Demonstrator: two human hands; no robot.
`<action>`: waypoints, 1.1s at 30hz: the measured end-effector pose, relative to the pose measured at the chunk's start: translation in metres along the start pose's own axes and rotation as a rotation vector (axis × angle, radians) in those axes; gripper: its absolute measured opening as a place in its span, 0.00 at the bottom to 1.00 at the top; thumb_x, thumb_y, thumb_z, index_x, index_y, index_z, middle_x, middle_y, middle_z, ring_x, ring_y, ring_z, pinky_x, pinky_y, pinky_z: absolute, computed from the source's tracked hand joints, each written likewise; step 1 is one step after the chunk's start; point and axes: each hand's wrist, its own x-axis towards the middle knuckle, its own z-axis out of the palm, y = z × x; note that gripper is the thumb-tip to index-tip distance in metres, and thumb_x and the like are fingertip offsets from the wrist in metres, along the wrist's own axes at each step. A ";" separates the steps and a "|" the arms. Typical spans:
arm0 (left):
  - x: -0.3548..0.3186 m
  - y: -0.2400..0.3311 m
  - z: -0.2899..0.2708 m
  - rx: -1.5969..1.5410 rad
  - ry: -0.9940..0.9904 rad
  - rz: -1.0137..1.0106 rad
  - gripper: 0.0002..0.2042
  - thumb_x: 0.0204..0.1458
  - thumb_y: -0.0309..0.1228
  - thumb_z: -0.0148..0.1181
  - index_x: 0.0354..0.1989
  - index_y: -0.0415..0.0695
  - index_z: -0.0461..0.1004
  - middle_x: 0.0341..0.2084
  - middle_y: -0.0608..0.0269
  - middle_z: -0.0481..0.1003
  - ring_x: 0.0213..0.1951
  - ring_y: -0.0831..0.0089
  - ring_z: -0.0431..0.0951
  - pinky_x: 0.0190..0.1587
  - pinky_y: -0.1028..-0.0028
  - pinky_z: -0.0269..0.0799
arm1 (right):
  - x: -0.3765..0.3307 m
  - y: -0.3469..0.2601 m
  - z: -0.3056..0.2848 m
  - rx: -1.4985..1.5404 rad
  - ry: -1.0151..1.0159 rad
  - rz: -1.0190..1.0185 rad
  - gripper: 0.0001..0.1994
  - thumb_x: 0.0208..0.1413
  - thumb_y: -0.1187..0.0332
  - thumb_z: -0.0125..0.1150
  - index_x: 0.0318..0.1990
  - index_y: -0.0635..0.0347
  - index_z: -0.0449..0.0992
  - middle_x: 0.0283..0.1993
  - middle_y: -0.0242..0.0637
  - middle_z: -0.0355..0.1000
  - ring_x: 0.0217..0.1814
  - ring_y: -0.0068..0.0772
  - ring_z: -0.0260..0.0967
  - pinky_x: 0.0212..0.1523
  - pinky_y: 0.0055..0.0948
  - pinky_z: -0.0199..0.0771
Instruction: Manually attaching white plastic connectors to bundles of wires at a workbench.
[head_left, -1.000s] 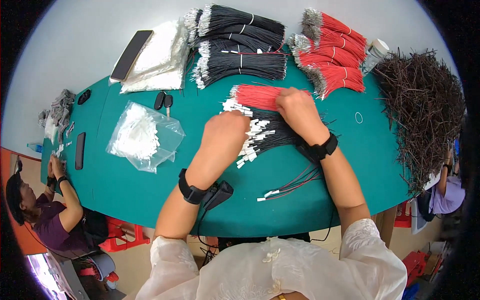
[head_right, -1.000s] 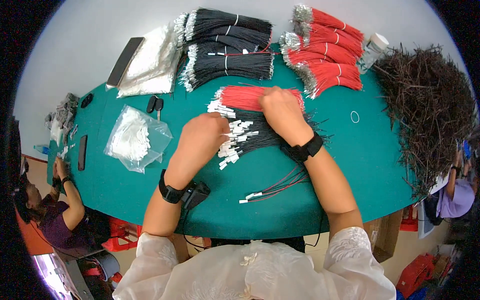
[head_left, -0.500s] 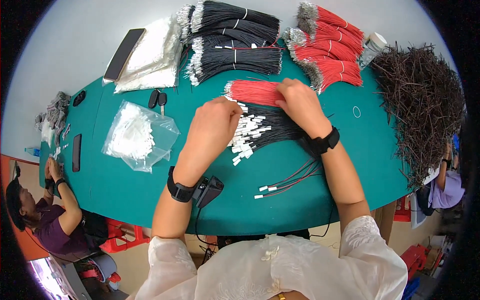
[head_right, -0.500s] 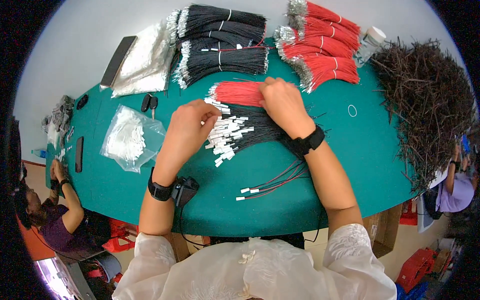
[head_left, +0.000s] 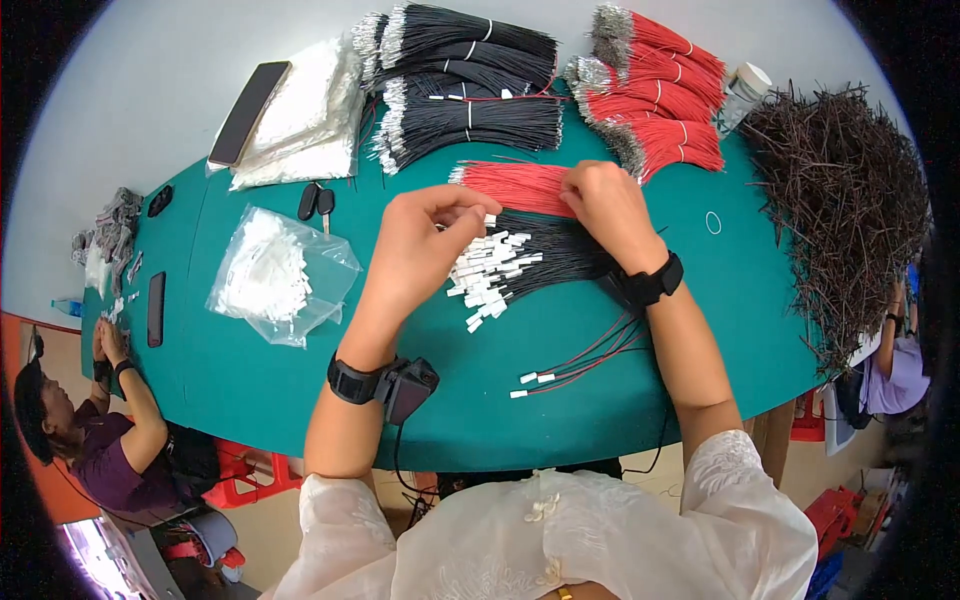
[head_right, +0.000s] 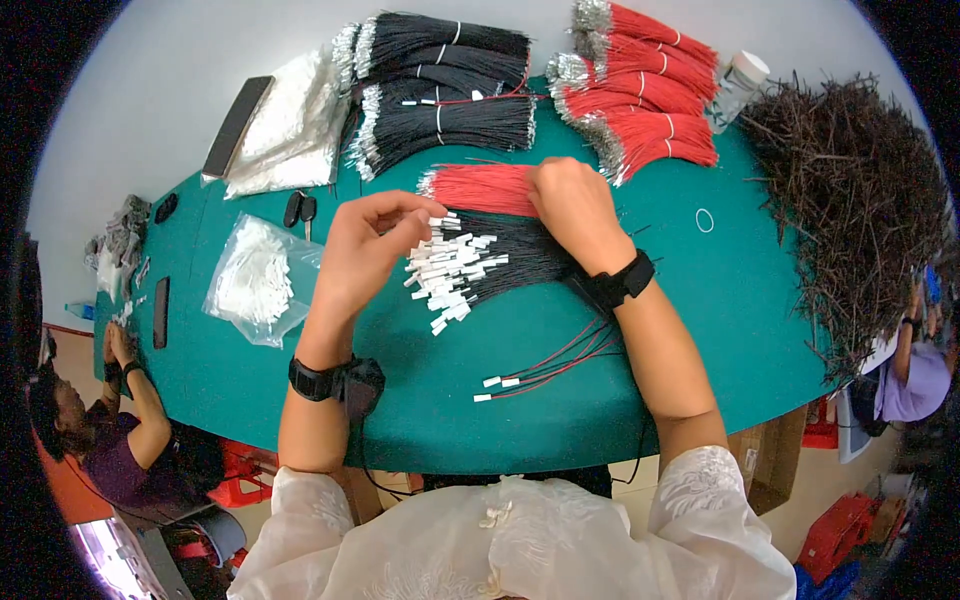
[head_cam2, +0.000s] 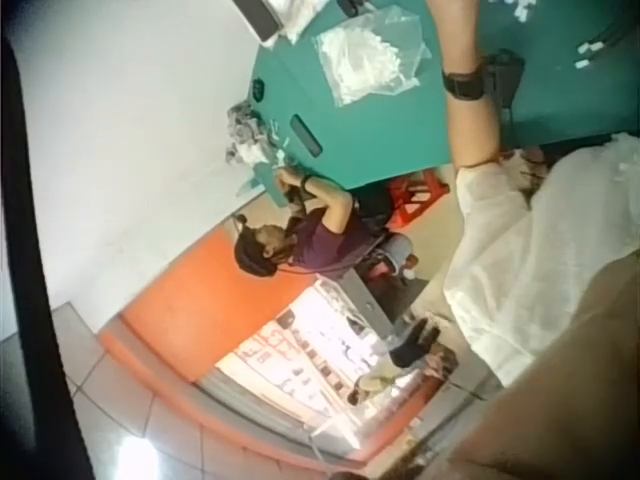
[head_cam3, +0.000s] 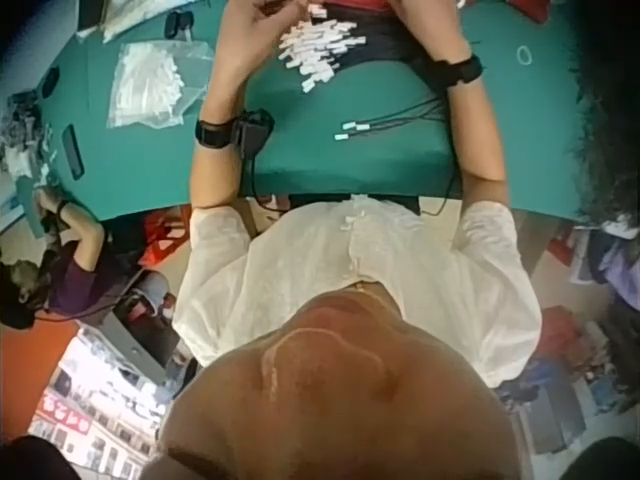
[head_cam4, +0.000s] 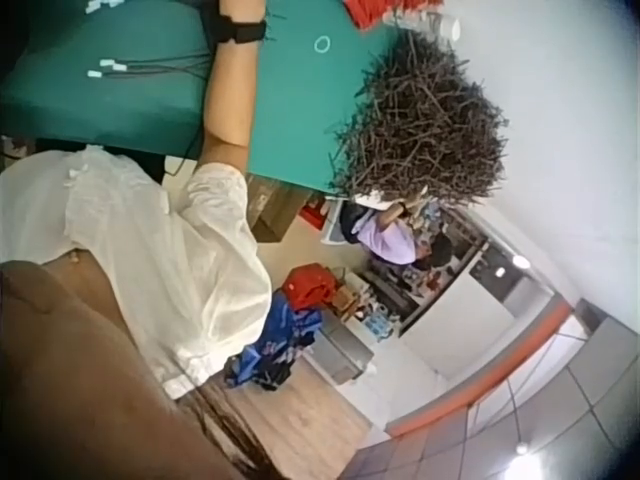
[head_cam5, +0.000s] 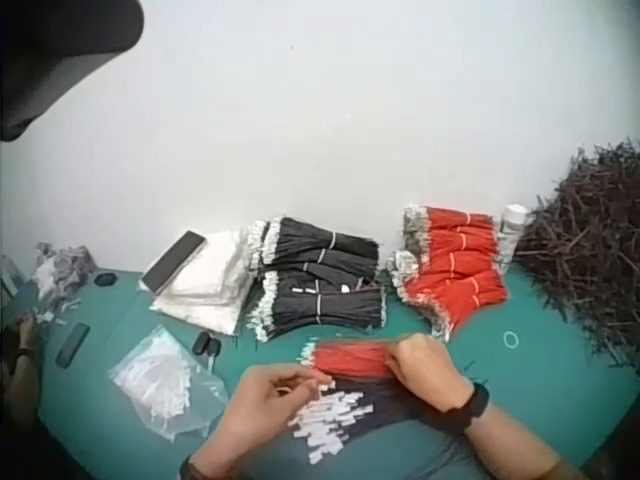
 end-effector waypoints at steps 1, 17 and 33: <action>0.001 0.001 -0.002 -0.052 -0.016 -0.038 0.07 0.54 0.25 0.61 0.37 0.36 0.82 0.23 0.65 0.79 0.27 0.83 0.74 0.30 0.80 0.69 | 0.000 0.000 -0.004 0.022 0.003 -0.004 0.03 0.48 0.73 0.66 0.28 0.63 0.80 0.32 0.44 0.76 0.36 0.51 0.74 0.38 0.45 0.74; 0.005 -0.004 -0.005 -0.392 -0.015 -0.157 0.08 0.57 0.28 0.65 0.37 0.35 0.81 0.23 0.68 0.77 0.25 0.85 0.71 0.27 0.83 0.65 | 0.002 -0.012 -0.059 0.265 0.209 -0.134 0.05 0.48 0.78 0.68 0.33 0.68 0.80 0.29 0.45 0.77 0.28 0.39 0.76 0.30 0.32 0.73; 0.007 -0.005 -0.010 -0.485 0.122 -0.147 0.09 0.58 0.31 0.64 0.38 0.37 0.81 0.23 0.69 0.77 0.24 0.85 0.71 0.27 0.83 0.66 | -0.004 -0.017 -0.096 0.440 0.061 -0.094 0.04 0.51 0.78 0.67 0.35 0.67 0.80 0.31 0.38 0.79 0.28 0.27 0.75 0.29 0.24 0.73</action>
